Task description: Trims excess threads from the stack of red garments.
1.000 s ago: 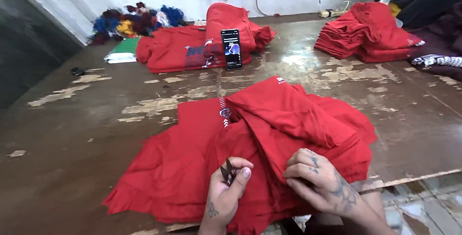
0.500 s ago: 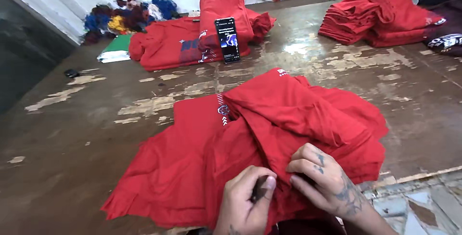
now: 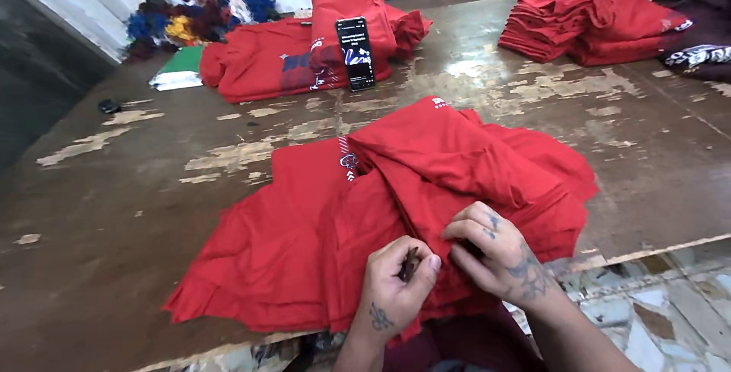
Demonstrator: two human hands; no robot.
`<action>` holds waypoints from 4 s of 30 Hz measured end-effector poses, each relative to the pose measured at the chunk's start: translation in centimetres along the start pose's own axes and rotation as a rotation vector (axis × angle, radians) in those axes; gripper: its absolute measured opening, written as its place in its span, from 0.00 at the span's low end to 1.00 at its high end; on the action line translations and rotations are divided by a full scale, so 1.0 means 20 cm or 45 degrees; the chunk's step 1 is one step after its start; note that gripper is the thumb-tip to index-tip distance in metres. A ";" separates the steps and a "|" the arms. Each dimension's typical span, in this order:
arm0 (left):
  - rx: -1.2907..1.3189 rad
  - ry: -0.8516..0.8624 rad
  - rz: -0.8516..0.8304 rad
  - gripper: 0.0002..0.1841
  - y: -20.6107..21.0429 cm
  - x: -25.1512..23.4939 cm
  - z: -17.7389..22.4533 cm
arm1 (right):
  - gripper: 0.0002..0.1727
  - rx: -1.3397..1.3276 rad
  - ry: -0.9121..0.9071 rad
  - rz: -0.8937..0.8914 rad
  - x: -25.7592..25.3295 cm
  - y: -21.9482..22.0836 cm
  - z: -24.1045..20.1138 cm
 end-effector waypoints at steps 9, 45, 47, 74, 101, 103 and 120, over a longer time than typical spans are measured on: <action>-0.123 -0.078 -0.071 0.07 0.03 -0.01 0.01 | 0.08 -0.131 -0.088 0.056 0.01 0.00 -0.01; 0.254 -0.177 -0.080 0.07 -0.02 0.02 -0.05 | 0.20 -0.107 -0.077 -0.067 -0.02 0.05 -0.03; 0.247 -0.193 -0.052 0.07 -0.01 0.01 -0.04 | 0.17 -0.075 -0.066 -0.079 -0.03 0.05 -0.04; -0.549 -0.056 -0.333 0.23 -0.04 0.00 0.15 | 0.09 -0.043 -0.276 0.316 0.15 -0.04 -0.12; -0.274 0.060 -0.239 0.22 -0.02 -0.25 0.27 | 0.11 -0.465 -0.359 -0.573 0.45 0.24 -0.49; -0.386 -0.035 -0.492 0.24 0.07 -0.29 0.21 | 0.14 -0.452 -0.325 -0.874 0.50 0.31 -0.50; 0.148 -0.283 -0.182 0.10 0.07 -0.19 0.02 | 0.44 0.069 0.087 0.040 0.03 -0.06 0.00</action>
Point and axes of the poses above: each hand's wrist, its own x-axis away from the middle knuckle, its own y-axis out of the palm, z = x × y, the point moved 7 cm from there along -x, towards the middle knuckle, and after that the axes turned 1 degree about z, right-handed, at the moved point
